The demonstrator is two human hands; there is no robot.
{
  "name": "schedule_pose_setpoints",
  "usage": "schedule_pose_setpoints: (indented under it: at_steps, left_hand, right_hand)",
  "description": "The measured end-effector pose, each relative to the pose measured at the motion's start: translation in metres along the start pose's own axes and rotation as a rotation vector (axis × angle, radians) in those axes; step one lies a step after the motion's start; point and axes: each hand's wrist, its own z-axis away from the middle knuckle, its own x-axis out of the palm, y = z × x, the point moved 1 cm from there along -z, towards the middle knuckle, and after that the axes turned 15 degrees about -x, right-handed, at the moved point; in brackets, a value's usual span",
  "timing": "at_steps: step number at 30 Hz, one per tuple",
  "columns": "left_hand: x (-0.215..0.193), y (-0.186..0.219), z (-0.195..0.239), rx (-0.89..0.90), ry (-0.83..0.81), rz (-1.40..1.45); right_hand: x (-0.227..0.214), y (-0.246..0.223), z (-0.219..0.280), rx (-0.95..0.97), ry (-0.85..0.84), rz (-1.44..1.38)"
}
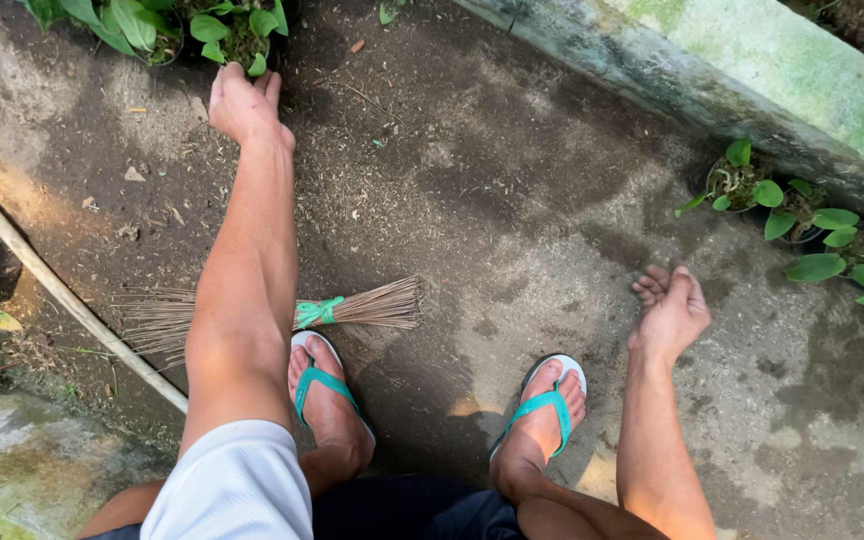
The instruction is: The person sweeps a concrete patio with a straw broom, then moves several potted plants to different positions along a low wall. The person also removes a large leaf from a plant and sweeps debris into a pile.
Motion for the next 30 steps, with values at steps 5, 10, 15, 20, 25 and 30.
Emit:
schedule_pose_setpoints:
  at_steps: [5, 10, 15, 20, 25, 30]
  left_hand:
    - [-0.001, 0.007, 0.002, -0.004, 0.067, -0.045]
    - [-0.02, -0.001, 0.029, 0.006, 0.013, -0.096]
    - [-0.029, -0.034, 0.091, 0.086, -0.208, -0.394]
    - [-0.002, -0.074, 0.19, 0.069, -0.535, -0.692]
    - [0.026, -0.116, 0.287, -0.032, -0.75, -1.089]
    - [0.033, -0.16, 0.341, 0.061, -0.904, -1.218]
  right_hand:
    - [-0.001, 0.009, 0.002, 0.026, -0.024, 0.013]
    - [0.004, 0.016, 0.008, 0.025, -0.081, 0.057]
    - [0.036, 0.01, 0.018, 0.045, -0.28, 0.18]
    - [0.068, -0.005, 0.014, 0.014, -0.527, 0.199]
    - [0.08, -0.03, 0.004, -0.042, -0.722, 0.242]
    - [0.043, -0.045, 0.004, -0.109, -0.687, 0.401]
